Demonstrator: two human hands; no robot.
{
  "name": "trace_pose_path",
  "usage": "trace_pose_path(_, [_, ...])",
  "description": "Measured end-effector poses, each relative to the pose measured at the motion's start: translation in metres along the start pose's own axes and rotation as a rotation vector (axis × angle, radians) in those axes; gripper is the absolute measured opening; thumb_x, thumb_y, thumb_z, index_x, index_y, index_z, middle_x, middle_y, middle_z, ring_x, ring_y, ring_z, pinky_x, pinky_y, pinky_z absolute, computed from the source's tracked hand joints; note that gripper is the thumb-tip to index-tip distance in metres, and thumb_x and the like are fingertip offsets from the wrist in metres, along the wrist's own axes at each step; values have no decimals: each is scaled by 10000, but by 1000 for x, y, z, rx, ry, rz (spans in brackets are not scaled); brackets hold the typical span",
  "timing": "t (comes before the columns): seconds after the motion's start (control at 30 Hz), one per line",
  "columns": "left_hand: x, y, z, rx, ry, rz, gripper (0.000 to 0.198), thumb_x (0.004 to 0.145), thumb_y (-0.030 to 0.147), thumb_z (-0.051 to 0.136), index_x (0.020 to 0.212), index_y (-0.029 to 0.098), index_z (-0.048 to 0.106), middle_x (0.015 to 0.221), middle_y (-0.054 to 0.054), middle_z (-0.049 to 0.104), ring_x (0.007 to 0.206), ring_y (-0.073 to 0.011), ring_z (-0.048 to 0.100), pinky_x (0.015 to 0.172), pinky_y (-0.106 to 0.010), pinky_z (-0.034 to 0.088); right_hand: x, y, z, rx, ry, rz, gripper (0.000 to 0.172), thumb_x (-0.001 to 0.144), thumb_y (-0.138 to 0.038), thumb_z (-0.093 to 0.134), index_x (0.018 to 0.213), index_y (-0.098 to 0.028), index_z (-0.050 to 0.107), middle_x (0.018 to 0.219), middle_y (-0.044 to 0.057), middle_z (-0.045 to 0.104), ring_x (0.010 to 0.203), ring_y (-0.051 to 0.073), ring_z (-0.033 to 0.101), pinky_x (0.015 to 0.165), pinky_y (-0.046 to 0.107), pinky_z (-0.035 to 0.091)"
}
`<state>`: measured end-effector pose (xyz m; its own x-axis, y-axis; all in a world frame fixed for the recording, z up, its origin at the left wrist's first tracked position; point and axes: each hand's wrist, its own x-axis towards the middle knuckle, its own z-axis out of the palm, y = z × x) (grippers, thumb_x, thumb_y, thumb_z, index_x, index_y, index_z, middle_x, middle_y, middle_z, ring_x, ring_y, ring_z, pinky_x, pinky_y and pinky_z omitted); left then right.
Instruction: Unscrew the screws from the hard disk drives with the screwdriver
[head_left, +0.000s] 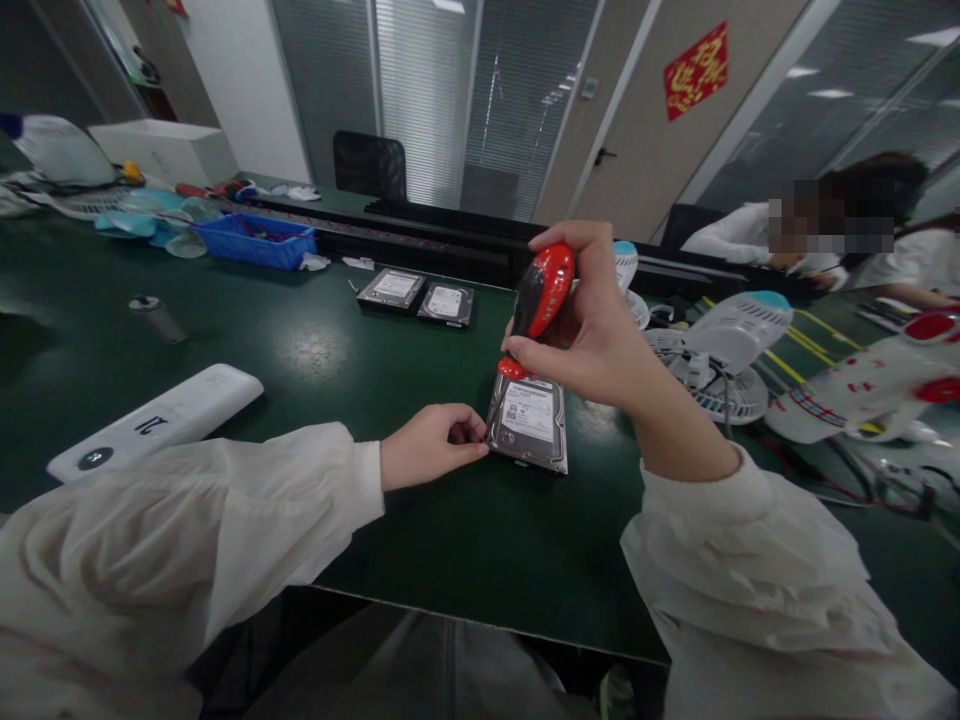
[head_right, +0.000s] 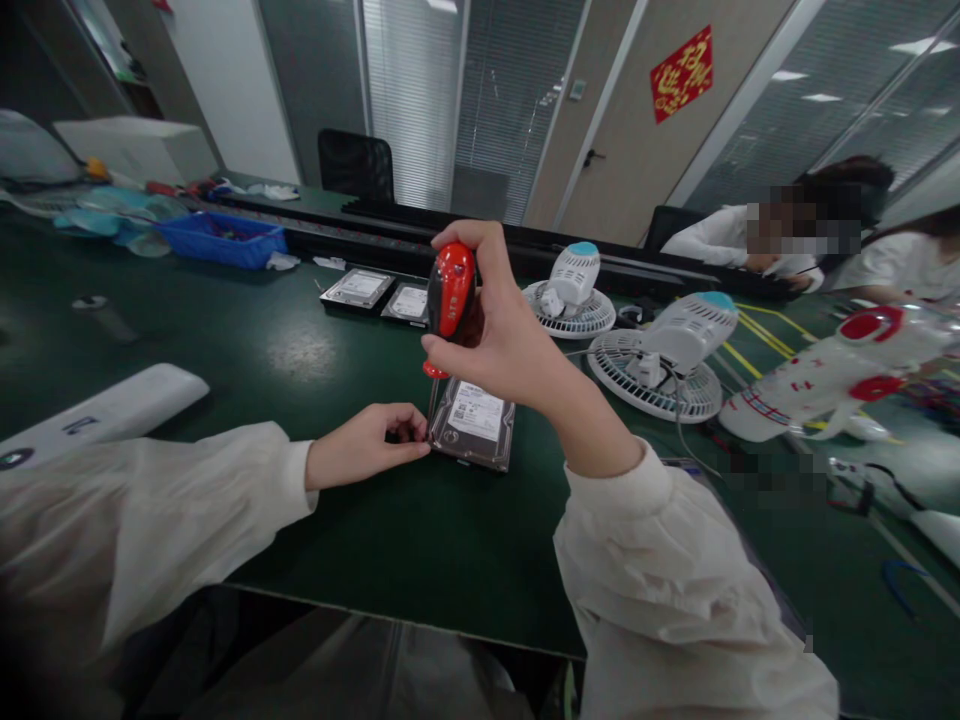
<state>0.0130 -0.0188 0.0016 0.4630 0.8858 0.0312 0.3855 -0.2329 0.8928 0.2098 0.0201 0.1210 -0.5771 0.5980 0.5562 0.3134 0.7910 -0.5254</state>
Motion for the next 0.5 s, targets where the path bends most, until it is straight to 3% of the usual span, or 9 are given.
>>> trace_pose_path(0.13, [0,0,0,5,1,-4,186,828,328,720,871,163,644,871,-22,668,745,-155,571,707,-314,477,0,-1,0,6,-5,0,638,808,-285,716,1316,-280,330,1399,118,421,850,140,635,649,313,583])
trace_pose_path(0.5, [0,-2,-1,17,-10,9,182,838,338,717,854,168,652,836,-9,667,739,-158,578,712,-322,473,-1,-5,-2,-69,-1,-21,632,807,-280,712,1322,-286,346,1424,115,415,988,194,649,745,362,615])
